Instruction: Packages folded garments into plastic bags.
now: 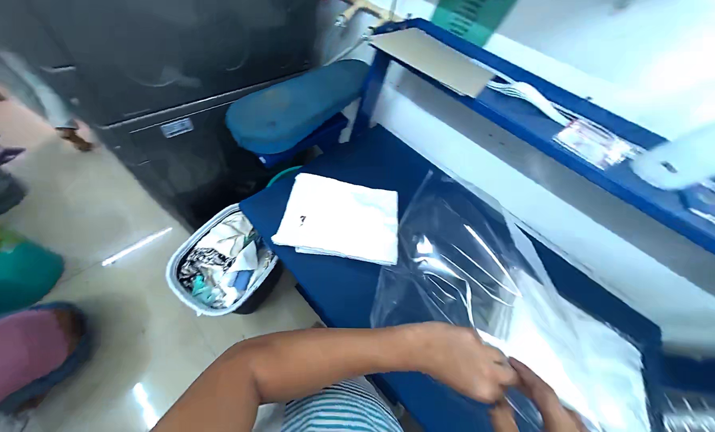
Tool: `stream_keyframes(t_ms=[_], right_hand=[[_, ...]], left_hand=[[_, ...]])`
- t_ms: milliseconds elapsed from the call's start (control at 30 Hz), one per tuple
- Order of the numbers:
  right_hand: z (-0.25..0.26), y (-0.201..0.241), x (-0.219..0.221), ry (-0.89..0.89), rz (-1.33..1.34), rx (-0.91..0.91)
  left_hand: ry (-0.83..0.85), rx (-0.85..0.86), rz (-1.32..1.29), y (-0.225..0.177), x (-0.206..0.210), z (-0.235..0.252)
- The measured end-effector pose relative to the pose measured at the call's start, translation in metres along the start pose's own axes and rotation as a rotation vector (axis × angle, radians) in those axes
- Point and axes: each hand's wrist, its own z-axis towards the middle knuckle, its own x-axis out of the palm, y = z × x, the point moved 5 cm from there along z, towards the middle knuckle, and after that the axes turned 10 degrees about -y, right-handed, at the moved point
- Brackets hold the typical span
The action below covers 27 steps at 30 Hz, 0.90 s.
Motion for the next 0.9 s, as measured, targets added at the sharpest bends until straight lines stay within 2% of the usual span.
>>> stream_keyframes(t_ms=[100, 167, 233, 367, 467, 533, 667, 767, 900], right_hand=[[-0.012, -0.022, 0.031, 0.216, -0.048, 0.122], [-0.018, -0.026, 0.053, 0.265, -0.007, 0.209], [-0.019, -0.028, 0.077, 0.167, -0.019, 0.287], [-0.01, -0.037, 0.109, 0.025, -0.067, 0.369], [0.002, -0.043, 0.124, -0.095, -0.041, 0.332], [0.01, -0.047, 0.135, -0.155, -0.011, 0.289], [0.021, -0.055, 0.156, -0.25, 0.113, 0.183], [0.02, -0.058, 0.165, -0.335, 0.213, 0.183], [0.023, -0.062, 0.172, -0.454, 0.28, 0.259]], left_hand=[[0.058, -0.009, 0.012, 0.017, 0.01, -0.031], [0.016, 0.021, 0.021, 0.027, 0.004, -0.048], [-0.011, 0.078, 0.049, 0.029, -0.002, -0.062], [0.141, 0.08, 0.147, 0.042, 0.003, -0.098], [0.223, -0.199, 0.308, 0.094, 0.0, -0.113], [0.212, -0.415, 0.406, 0.14, -0.012, -0.113], [0.309, -0.66, 0.555, 0.213, -0.015, -0.104], [0.327, -0.63, 0.511, 0.236, -0.007, -0.089], [0.186, -0.433, 0.412, 0.248, -0.011, -0.077]])
